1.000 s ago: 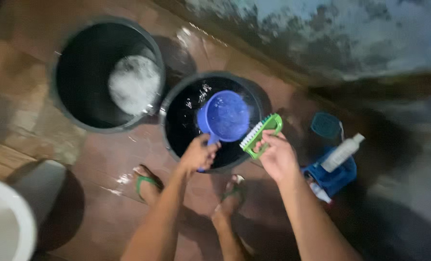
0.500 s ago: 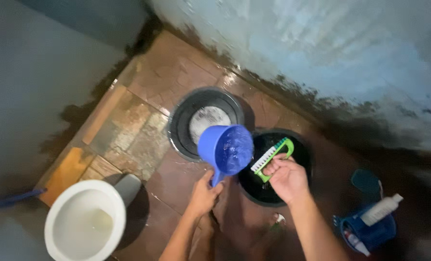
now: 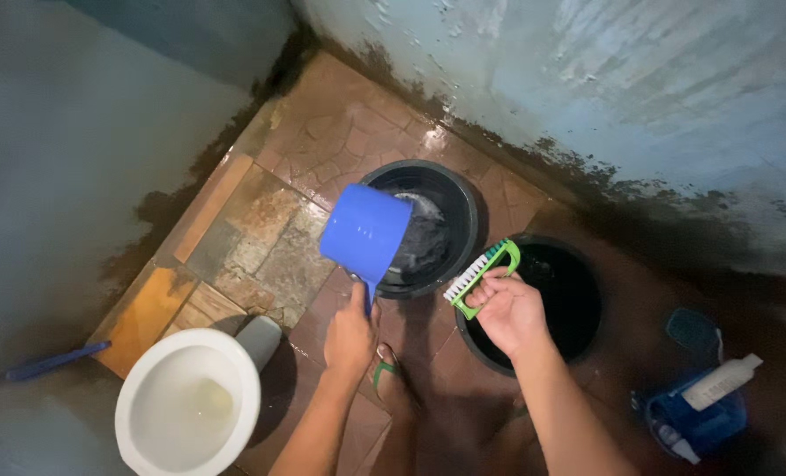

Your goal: The person scrubs a bathroom wall with a green brush and soapy water from a blue scoop. They add detergent to a bucket, mix it, and continue scrubbing the wall and a wall-mounted holder.

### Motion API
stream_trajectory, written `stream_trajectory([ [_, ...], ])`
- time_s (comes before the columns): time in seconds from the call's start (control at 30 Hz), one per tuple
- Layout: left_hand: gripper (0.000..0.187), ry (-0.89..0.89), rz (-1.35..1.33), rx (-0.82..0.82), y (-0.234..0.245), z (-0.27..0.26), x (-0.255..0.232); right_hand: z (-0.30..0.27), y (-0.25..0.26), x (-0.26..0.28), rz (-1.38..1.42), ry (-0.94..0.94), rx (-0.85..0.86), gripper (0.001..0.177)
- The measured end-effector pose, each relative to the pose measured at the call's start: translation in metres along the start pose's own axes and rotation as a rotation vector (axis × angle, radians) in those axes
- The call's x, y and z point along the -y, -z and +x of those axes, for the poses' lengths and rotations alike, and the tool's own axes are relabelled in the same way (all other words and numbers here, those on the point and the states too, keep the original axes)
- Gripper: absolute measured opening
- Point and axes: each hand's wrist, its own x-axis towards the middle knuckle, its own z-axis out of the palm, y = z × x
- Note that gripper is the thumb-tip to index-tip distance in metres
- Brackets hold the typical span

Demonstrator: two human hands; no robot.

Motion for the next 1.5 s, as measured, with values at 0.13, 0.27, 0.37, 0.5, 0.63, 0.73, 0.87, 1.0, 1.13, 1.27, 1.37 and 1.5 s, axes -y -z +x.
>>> stream_trajectory([
  [0.13, 0.029, -0.108, 0.115, -0.091, -0.015, -0.004, -0.014, -0.003, 0.002, 0.008, 0.000, -0.027, -0.001, 0.007],
  [0.27, 0.019, -0.248, 0.165, -0.300, -0.043, -0.011, -0.030, -0.013, 0.011, 0.030, 0.011, -0.021, -0.031, 0.009],
  [0.37, 0.019, -0.319, 0.210, -0.307, -0.072, -0.025, -0.047, -0.029, 0.030, 0.054, 0.018, 0.004, 0.006, 0.008],
  [0.5, 0.028, -0.333, 0.290, -0.037, -0.139, -0.043, -0.079, -0.061, 0.078, 0.096, 0.036, 0.048, -0.022, 0.009],
  [0.63, 0.033, -0.463, 0.434, 0.084, -0.245, -0.042, -0.089, -0.084, 0.159, 0.125, 0.029, 0.083, -0.079, 0.009],
  [0.73, 0.019, -0.439, 0.486, 0.054, -0.338, -0.027, -0.084, -0.091, 0.231, 0.132, 0.023, 0.073, -0.184, 0.009],
  [0.87, 0.023, -0.292, 0.479, 0.069, -0.435, 0.012, -0.082, -0.081, 0.311, 0.139, 0.040, 0.054, -0.240, 0.007],
  [1.0, 0.028, -0.120, 0.300, 0.276, -0.468, 0.021, -0.092, -0.075, 0.350, 0.130, 0.053, 0.039, -0.219, 0.007],
  [1.13, 0.035, -0.169, 0.117, 0.421, -0.452, 0.020, -0.097, -0.063, 0.350, 0.121, 0.056, 0.044, -0.206, 0.007],
  [1.27, 0.042, -0.254, -0.291, 0.251, -0.393, 0.002, -0.101, -0.065, 0.304, 0.126, 0.045, 0.058, -0.247, 0.006],
  [1.37, 0.040, -0.258, -0.485, 0.189, -0.331, -0.027, -0.119, -0.069, 0.244, 0.126, 0.006, 0.066, -0.185, 0.005],
  [1.5, 0.047, -0.151, -0.434, 0.140, -0.216, -0.056, -0.135, -0.073, 0.148, 0.117, -0.031, 0.084, -0.106, 0.006],
])
